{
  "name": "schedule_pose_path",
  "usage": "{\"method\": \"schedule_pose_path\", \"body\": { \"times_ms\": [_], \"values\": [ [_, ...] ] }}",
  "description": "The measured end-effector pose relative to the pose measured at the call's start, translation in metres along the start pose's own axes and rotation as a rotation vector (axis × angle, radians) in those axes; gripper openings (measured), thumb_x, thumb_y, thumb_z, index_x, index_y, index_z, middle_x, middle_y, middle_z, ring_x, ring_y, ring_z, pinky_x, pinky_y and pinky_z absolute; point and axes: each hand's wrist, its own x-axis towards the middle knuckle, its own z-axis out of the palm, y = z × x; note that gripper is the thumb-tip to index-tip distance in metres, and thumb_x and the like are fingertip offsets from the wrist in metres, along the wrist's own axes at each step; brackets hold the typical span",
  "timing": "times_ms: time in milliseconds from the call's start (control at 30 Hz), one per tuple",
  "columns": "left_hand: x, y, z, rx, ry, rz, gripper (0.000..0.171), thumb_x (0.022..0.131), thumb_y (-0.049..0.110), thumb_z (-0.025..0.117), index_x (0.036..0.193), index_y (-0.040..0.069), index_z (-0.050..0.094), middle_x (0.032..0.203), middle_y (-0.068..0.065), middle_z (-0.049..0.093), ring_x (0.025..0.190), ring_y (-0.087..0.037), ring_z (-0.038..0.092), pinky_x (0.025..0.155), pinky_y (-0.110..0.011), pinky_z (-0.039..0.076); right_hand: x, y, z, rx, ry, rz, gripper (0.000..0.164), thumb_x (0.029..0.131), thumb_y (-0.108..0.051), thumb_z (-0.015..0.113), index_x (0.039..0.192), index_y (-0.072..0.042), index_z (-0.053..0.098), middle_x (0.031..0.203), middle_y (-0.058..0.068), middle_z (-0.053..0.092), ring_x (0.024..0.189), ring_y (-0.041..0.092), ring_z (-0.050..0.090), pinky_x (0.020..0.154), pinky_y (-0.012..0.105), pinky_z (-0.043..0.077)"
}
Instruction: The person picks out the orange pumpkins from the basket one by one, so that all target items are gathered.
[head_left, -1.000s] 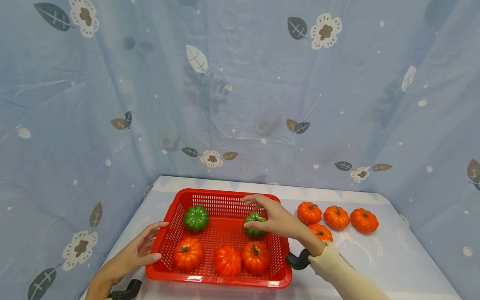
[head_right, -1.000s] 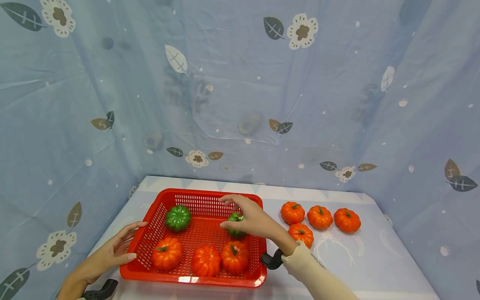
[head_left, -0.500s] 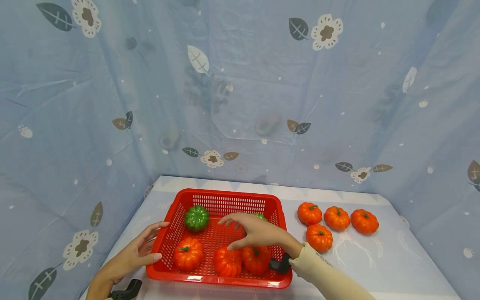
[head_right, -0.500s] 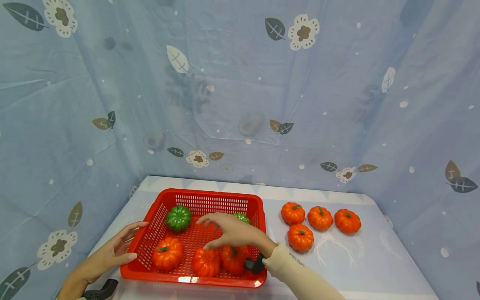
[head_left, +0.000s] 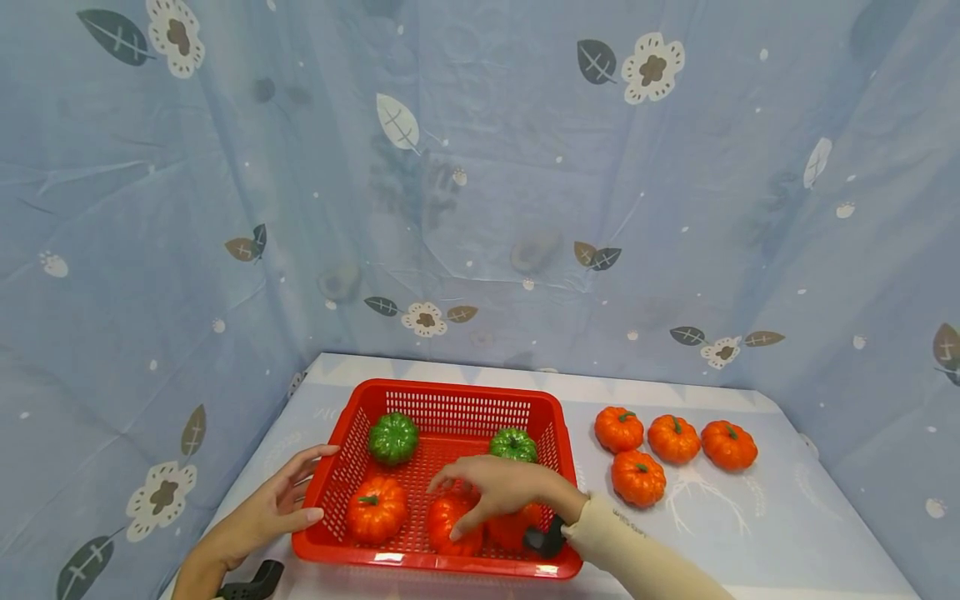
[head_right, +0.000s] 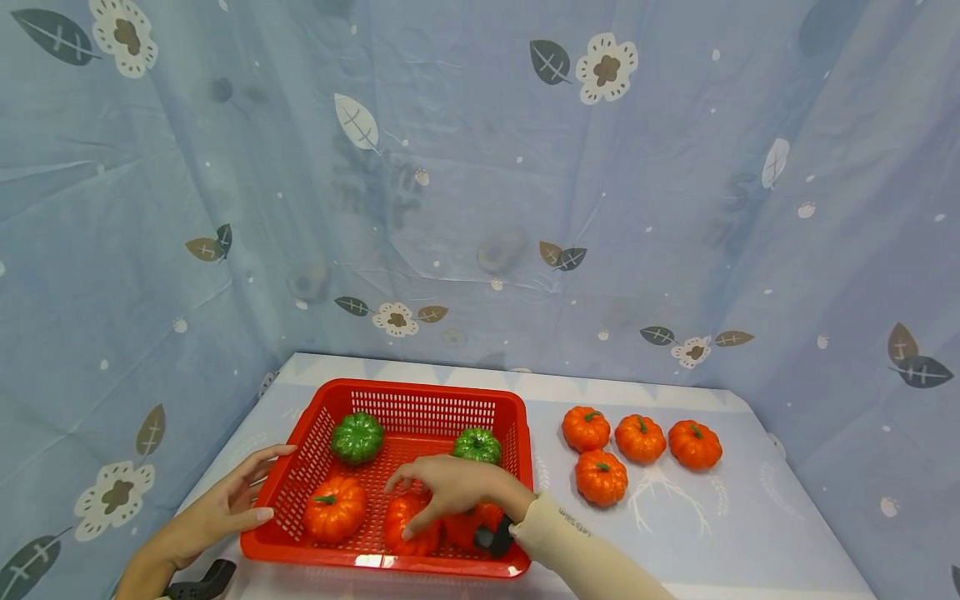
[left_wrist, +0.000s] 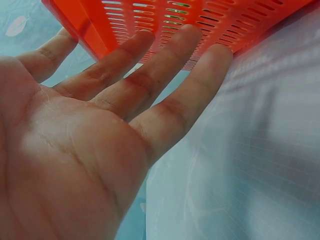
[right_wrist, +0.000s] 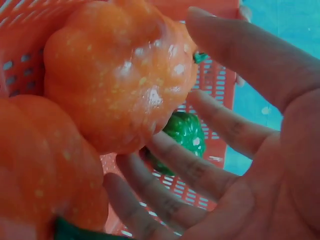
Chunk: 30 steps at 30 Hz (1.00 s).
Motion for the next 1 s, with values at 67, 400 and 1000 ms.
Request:
{"method": "schedule_pose_path", "body": {
  "times_ms": [67, 400, 1000],
  "values": [
    [0.0002, 0.0006, 0.0004, 0.004, 0.003, -0.001, 0.075, 0.097, 0.013, 0.066, 0.160, 0.017, 0.025, 0.162, -0.027, 0.023, 0.142, -0.050, 0.035, 0.099, -0.037, 0.055, 0.0007, -0.0010, 0.0006, -0.033, -0.015, -0.004, 0.054, 0.092, -0.040, 0.078, 0.139, -0.018, 0.061, 0.132, -0.007, 0.062, 0.114, 0.005, 0.056, 0.098, 0.026, 0.048],
    [-0.0003, 0.0009, 0.0017, 0.006, 0.011, -0.014, 0.076, 0.097, 0.013, 0.067, 0.160, 0.017, 0.025, 0.162, -0.027, 0.023, 0.142, -0.050, 0.036, 0.100, -0.039, 0.054, 0.0045, -0.0098, 0.0040, -0.094, 0.026, -0.006, 0.027, 0.099, -0.042, 0.068, 0.115, -0.021, 0.067, 0.105, -0.014, 0.063, 0.093, 0.003, 0.057, 0.083, 0.019, 0.047],
    [-0.0003, 0.0012, 0.0015, 0.001, 0.014, -0.009, 0.076, 0.096, 0.013, 0.067, 0.160, 0.018, 0.026, 0.162, -0.027, 0.024, 0.142, -0.051, 0.035, 0.100, -0.040, 0.054, -0.0010, -0.0088, -0.0014, -0.026, -0.052, 0.167, 0.044, 0.089, -0.041, 0.079, 0.126, -0.018, 0.072, 0.110, -0.016, 0.065, 0.092, 0.002, 0.056, 0.085, 0.021, 0.048]
  ]
}}
